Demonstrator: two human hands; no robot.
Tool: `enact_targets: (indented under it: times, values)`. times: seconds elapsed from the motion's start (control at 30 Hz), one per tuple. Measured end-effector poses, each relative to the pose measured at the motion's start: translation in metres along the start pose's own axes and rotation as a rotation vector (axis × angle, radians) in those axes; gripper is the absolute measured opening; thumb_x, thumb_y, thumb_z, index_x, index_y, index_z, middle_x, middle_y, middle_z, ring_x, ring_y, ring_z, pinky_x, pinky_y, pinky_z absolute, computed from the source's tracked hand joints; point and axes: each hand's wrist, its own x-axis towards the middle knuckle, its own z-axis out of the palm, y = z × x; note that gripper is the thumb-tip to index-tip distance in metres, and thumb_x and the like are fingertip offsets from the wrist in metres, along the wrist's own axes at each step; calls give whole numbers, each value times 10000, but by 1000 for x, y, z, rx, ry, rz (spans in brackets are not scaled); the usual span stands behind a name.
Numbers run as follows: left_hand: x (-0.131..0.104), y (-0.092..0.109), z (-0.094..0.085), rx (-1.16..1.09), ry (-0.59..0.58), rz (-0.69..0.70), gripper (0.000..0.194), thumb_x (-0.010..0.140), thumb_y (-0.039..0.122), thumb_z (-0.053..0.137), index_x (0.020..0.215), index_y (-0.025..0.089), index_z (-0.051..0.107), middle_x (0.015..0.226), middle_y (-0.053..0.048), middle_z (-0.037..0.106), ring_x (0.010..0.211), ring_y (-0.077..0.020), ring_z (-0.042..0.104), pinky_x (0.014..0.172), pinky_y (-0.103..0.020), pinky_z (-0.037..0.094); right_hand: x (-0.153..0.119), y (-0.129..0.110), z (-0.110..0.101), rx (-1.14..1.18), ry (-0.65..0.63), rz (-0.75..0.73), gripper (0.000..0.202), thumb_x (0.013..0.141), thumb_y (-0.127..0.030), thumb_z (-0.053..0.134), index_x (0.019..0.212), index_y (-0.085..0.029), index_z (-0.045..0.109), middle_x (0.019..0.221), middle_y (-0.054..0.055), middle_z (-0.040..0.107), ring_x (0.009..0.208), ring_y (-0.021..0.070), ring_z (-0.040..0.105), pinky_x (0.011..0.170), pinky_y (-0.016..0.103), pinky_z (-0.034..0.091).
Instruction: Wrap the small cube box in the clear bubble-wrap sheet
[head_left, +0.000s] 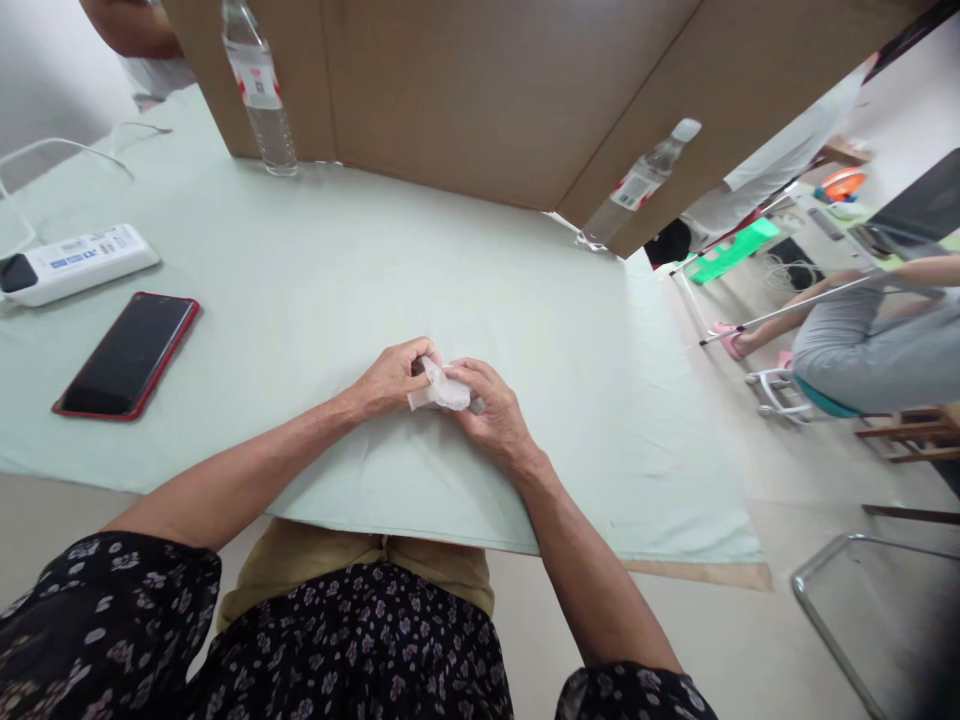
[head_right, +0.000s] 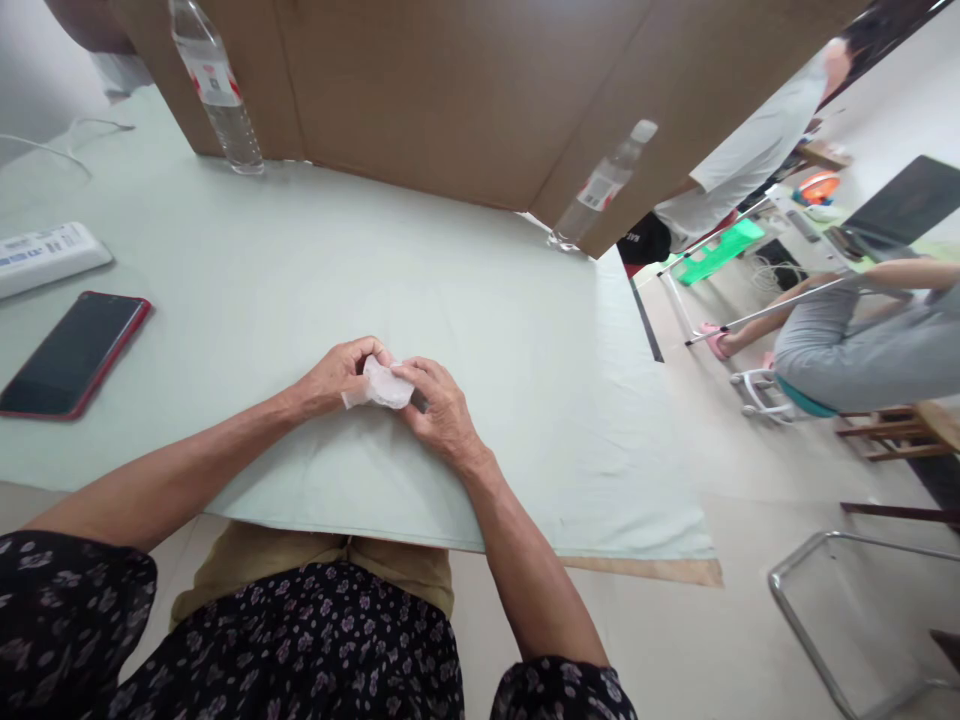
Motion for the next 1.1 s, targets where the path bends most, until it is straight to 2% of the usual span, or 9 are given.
enact_targets:
  times: [0.1, 0.2, 0.33, 0.5, 0.6, 0.77, 0.83, 1.0, 1.1]
  values:
    - [0, 2, 1, 17, 34, -25, 260, 701, 384, 670, 832, 179, 580, 681, 41, 534, 609, -104, 459, 542, -209, 345, 5, -1, -2, 173, -11, 94, 317, 843, -330, 711, 1149, -249, 720, 1207, 98, 703, 993, 212, 674, 733, 313, 554]
    - [0, 7, 1, -13, 41, -44, 263, 742, 412, 663, 805, 164, 603, 706, 23, 570, 639, -112, 502, 568, -221, 371, 6, -6, -5, 336, -35, 274, 316, 794, -423, 769, 1038, -225, 743, 1017, 52, 723, 788, 164, 629, 661, 288, 507]
    - [-1, 13, -5, -137, -62, -110, 357, 768, 486, 661, 862, 141, 649, 778, -9, 636, 715, -142, 573, 663, -261, 436, 8, -14, -10, 510, -59, 489, 383, 775, -531, 769, 954, -193, 739, 816, 11, 680, 708, 148, 577, 648, 285, 473]
    - [-3, 16, -11, -99, -237, -124, 385, 708, 407, 755, 968, 143, 651, 935, -40, 687, 855, -185, 628, 764, -292, 460, 14, -15, -16, 484, -122, 571, 462, 772, -634, 724, 813, -174, 702, 674, -11, 610, 576, 114, 482, 538, 260, 403]
    - [-3, 14, -9, -64, -210, -138, 359, 717, 356, 724, 997, 144, 653, 937, -36, 682, 843, -179, 624, 749, -289, 455, 14, -13, -14, 356, -75, 510, 458, 815, -624, 678, 919, -180, 708, 773, 14, 667, 618, 129, 528, 573, 269, 438]
    - [-1, 10, -6, -86, -148, -147, 363, 712, 336, 707, 1016, 145, 650, 916, -25, 669, 821, -165, 616, 726, -278, 451, 0, -11, -18, 32, 252, 346, 404, 837, -525, 707, 1092, -215, 663, 1041, 68, 702, 746, 165, 615, 676, 320, 513]
    - [-1, 10, -5, -85, -131, -137, 362, 711, 326, 696, 1021, 147, 640, 937, -29, 670, 834, -166, 619, 746, -286, 460, -7, -11, -19, -41, 209, 244, 386, 862, -504, 703, 1128, -229, 649, 1068, 78, 709, 814, 196, 649, 727, 355, 541]
    - [-1, 14, -5, -37, -114, -137, 312, 723, 325, 673, 976, 152, 615, 883, -12, 635, 789, -156, 589, 711, -282, 444, -10, -6, -6, -216, 54, -63, 614, 823, -530, 756, 1319, -219, 569, 1294, 155, 676, 1159, 331, 638, 986, 517, 536]
    - [-1, 15, -6, 12, -116, -134, 255, 722, 316, 661, 913, 159, 600, 812, 12, 583, 736, -140, 544, 660, -269, 403, -6, -5, 2, -258, 53, -108, 518, 852, -422, 733, 1295, -203, 579, 1244, 152, 703, 1127, 326, 652, 957, 507, 550]
